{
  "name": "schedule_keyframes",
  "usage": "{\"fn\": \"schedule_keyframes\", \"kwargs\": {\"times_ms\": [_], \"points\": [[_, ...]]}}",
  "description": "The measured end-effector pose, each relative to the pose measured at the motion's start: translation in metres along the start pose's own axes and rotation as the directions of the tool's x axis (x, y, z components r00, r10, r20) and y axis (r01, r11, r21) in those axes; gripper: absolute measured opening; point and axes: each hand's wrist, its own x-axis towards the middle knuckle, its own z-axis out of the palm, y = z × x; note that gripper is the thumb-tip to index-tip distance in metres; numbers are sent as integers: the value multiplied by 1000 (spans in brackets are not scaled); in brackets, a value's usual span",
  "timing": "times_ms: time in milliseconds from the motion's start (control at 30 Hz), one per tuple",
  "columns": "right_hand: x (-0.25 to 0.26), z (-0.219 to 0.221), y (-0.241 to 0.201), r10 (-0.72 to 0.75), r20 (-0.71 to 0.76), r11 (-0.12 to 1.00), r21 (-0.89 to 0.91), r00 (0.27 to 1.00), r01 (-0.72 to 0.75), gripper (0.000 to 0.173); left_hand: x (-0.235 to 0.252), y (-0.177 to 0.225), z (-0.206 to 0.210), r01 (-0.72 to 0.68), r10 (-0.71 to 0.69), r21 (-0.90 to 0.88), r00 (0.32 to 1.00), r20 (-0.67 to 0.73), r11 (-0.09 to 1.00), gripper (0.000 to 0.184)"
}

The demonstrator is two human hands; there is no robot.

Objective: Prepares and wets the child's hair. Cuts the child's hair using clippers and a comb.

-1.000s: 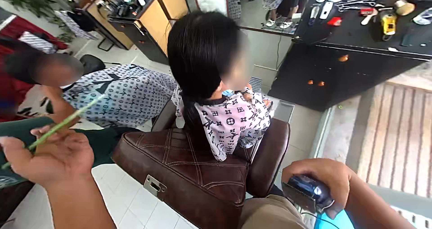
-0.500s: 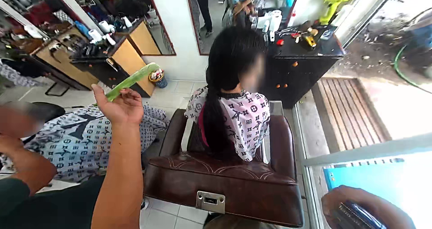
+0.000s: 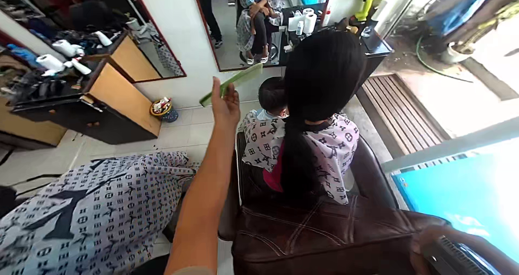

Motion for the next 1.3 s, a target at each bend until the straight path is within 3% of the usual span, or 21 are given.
{"fn": "schedule_keyframes", "kwargs": {"times_ms": [200, 367, 500, 733, 900, 967, 1100, 1200, 1300], "points": [[53, 80, 5, 175, -190, 976, -95, 966, -196, 69, 20, -50, -6, 162, -161, -41, 986, 35, 986, 45], [70, 104, -2, 269, -202, 942, -147, 942, -301, 69, 42, -74, 10, 271, -269, -47, 962, 46, 961, 58], [67, 116, -4, 317, -249, 935, -78, 915, -345, 68, 44, -88, 11, 347, -347, -18, 938, -3, 938, 56], [67, 123, -8, 318, -278, 935, -65, 906, -348, 69, 40, -71, -25, 243, -292, 287, 946, 142, 927, 30], [69, 119, -9, 296, -275, 937, -103, 915, -335, 71, 59, -46, -45, 276, -399, 472, 899, 181, 837, 27], [72, 115, -6, 279, -266, 936, -139, 923, -323, 71, 63, -40, -40, 301, -406, 409, 892, 199, 861, 27], [92, 100, 0, 228, -142, 956, -157, 963, -249, 68, 59, -54, -11, 340, -348, 76, 919, 183, 937, 41], [106, 100, 2, 227, -119, 964, -114, 966, -241, 67, 57, -75, -5, 326, -350, 150, 920, 175, 933, 47], [105, 106, -3, 222, -192, 969, -68, 956, -239, 71, 48, -86, -18, 128, -258, 354, 901, 350, 926, 31]]}}
